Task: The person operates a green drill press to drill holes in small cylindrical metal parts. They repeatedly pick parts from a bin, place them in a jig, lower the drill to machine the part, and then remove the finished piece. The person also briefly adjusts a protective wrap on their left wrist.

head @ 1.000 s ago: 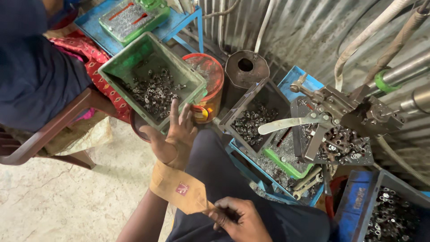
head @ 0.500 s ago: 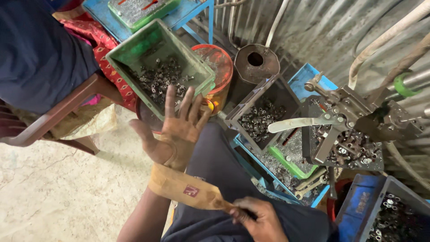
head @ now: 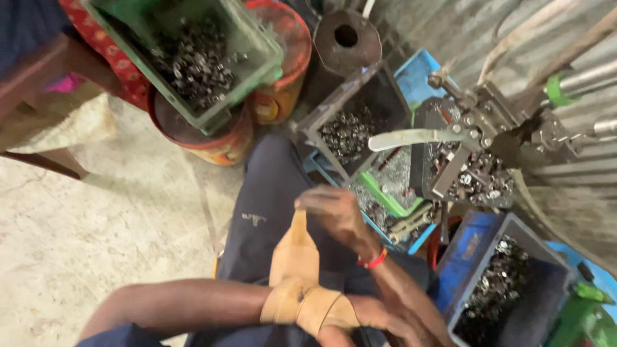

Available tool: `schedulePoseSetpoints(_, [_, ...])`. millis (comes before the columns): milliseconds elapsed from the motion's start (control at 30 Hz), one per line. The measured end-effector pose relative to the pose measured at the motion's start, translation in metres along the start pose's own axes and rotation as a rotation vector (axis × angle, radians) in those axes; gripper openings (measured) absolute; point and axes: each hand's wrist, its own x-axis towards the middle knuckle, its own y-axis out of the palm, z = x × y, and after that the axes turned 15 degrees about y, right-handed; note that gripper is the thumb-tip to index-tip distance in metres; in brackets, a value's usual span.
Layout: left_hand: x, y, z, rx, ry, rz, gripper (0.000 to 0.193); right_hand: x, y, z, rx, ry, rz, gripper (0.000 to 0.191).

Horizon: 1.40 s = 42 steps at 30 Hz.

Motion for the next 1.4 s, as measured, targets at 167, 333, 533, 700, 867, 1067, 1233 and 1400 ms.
schedulePoseSetpoints(167, [-0.009, -0.014, 0.020, 0.354, 0.220, 0.140, 0.063, 0.003, -0.023, 0.022, -0.168, -0.025, 0.032, 0.031])
schedulePoseSetpoints(333, [0.020, -0.019, -0.031, 0.345, 0.108, 0.092, 0.046, -0.010, -0.024, -0.010, -0.210, 0.038, -0.023, 0.038])
schedulePoseSetpoints(533, [0.046, -0.069, -0.117, 0.536, 0.260, -0.364, 0.022, -0.085, 0.002, -0.064, -0.044, 0.435, -0.129, 0.022])
schedulePoseSetpoints(700, [0.056, -0.063, -0.137, 0.457, 0.306, -0.563, 0.021, -0.105, 0.024, -0.085, 0.109, 0.394, -0.311, 0.014])
schedulePoseSetpoints(867, [0.037, -0.020, -0.079, 0.487, 0.085, -0.229, 0.022, -0.073, -0.006, -0.071, -0.145, 0.227, -0.314, 0.023])
schedulePoseSetpoints(1067, [-0.007, 0.009, 0.022, 0.184, -0.083, -0.051, 0.028, -0.017, -0.043, 0.005, -0.034, -0.011, -0.117, 0.033])
schedulePoseSetpoints(1233, [-0.036, 0.010, 0.036, -0.353, -0.393, -0.234, 0.038, 0.013, -0.071, 0.063, 0.311, -0.114, -0.073, 0.023])
schedulePoseSetpoints(1400, [-0.039, 0.027, 0.011, 0.086, -0.244, 0.008, 0.046, -0.012, -0.042, 0.060, 0.003, 0.398, 0.366, 0.028])
